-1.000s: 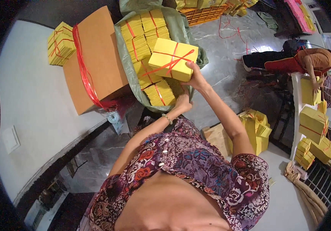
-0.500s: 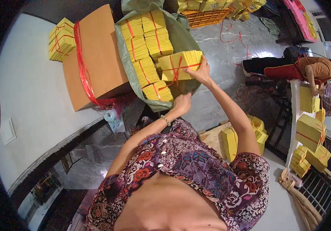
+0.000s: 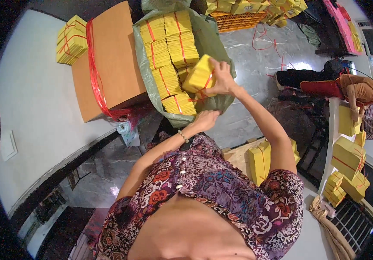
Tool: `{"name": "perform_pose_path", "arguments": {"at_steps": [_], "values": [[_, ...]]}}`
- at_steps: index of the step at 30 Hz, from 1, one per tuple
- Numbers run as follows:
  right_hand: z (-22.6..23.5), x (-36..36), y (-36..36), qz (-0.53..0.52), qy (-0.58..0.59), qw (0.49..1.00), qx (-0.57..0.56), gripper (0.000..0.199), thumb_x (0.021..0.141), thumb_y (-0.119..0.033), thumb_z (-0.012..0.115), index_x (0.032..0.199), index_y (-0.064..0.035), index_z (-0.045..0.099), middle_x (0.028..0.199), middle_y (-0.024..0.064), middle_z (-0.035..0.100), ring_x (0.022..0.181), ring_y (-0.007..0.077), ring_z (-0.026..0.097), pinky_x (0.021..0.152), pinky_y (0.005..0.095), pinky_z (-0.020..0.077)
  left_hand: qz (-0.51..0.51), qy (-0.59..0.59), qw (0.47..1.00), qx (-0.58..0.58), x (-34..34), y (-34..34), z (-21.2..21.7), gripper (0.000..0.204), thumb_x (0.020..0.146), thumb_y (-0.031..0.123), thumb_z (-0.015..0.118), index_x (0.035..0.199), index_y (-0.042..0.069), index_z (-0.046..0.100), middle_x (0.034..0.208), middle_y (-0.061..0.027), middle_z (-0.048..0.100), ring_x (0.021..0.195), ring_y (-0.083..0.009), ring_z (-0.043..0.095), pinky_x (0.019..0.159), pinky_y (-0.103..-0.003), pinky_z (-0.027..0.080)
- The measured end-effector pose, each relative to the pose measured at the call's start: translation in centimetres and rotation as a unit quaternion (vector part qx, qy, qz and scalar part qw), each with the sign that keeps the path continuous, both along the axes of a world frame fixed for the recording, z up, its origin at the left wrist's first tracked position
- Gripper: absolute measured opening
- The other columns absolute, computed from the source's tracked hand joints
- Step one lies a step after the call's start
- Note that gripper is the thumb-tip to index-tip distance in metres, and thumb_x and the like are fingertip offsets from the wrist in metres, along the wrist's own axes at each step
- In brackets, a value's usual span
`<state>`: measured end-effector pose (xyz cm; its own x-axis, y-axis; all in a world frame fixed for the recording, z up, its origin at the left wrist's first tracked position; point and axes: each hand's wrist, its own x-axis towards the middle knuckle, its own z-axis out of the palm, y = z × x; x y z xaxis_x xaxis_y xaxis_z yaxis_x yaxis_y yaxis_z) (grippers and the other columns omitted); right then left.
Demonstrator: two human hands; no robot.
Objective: Packing yellow joss paper bundles into large green sacks and organizing them on a table.
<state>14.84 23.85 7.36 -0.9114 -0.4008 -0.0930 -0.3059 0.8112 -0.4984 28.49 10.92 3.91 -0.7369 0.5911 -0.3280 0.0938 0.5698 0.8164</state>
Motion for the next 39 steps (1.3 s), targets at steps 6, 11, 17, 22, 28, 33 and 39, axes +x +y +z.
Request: {"name": "perform_pose_path", "arguments": {"at_steps": [6,11,17,22,28,33,39], "values": [[1.8,-1.4,0.2,0.180,0.064,0.980,0.060,0.116,0.043,-0.026,0.080,0.141,-0.0086,0.021,0.118,0.0235,0.040,0.112,0.0423,0.040,0.094,0.0468,0.0415,0.009,0.005,0.998,0.067,0.5,0.3,1.3,0.025,0.088,0.011,0.045,0.110,0.006,0.056,0.098,-0.0230,0.060,0.090,-0.0410,0.058,0.075,-0.050,0.046],[0.5,-0.2,0.1,0.278,0.059,0.944,0.170,0.119,0.043,-0.025,0.079,0.143,-0.0075,0.017,0.118,0.0209,0.042,0.112,0.0398,0.041,0.096,0.0437,0.0414,0.009,0.005,0.994,0.106,0.9,-0.4,1.1,0.035,0.087,0.009,0.048,0.122,0.005,0.052,0.109,-0.0217,0.060,0.097,-0.0398,0.057,0.082,-0.047,0.046],[-0.5,0.3,-0.6,0.297,-0.022,0.939,0.170,0.129,0.038,-0.034,0.083,0.144,-0.0066,0.014,0.118,0.0209,0.041,0.113,0.0387,0.039,0.101,0.0408,0.0360,0.023,0.010,0.995,0.092,2.0,-0.7,1.6,0.034,0.088,0.009,0.047,0.120,0.002,0.054,0.111,-0.0216,0.060,0.100,-0.0393,0.057,0.085,-0.045,0.046],[-2.0,0.0,-0.3,0.294,-0.057,0.943,0.146,0.125,0.040,-0.030,0.081,0.143,-0.0052,0.016,0.117,0.0210,0.040,0.112,0.0389,0.039,0.100,0.0416,0.0349,0.020,-0.008,0.996,0.083,2.0,-0.8,2.5,0.033,0.088,0.009,0.047,0.120,0.003,0.055,0.112,-0.0210,0.060,0.100,-0.0379,0.057,0.086,-0.045,0.046],[-2.5,1.9,-0.2,0.284,-0.052,0.938,0.190,0.125,0.040,-0.031,0.086,0.143,-0.0120,0.019,0.125,0.0198,0.039,0.122,0.0378,0.033,0.100,0.0479,0.0356,0.012,-0.010,0.991,0.136,1.6,-1.7,3.2,0.033,0.090,0.015,0.049,0.120,0.002,0.056,0.112,-0.0203,0.061,0.103,-0.0357,0.058,0.089,-0.041,0.046],[1.5,3.2,0.5,0.165,0.132,0.975,0.066,0.080,0.060,-0.018,0.076,0.131,-0.0096,0.041,0.125,0.0218,0.041,0.121,0.0401,0.037,0.099,0.0485,0.0359,0.127,-0.011,0.981,0.146,-4.1,-4.1,4.2,0.030,0.082,0.022,0.066,0.105,0.003,0.062,0.101,-0.0110,0.067,0.090,-0.0215,0.065,0.080,-0.035,0.050],[3.3,10.1,1.7,-0.328,0.062,0.942,0.023,0.061,0.073,-0.023,0.071,0.122,0.0016,0.044,0.116,0.0218,0.047,0.107,0.0382,0.048,0.089,0.0447,0.0420,0.147,0.226,0.963,-0.004,-12.3,-4.7,-0.4,0.065,0.073,0.041,0.073,0.125,0.008,0.051,0.115,-0.0183,0.059,0.108,-0.0353,0.054,0.093,-0.043,0.044]]}}
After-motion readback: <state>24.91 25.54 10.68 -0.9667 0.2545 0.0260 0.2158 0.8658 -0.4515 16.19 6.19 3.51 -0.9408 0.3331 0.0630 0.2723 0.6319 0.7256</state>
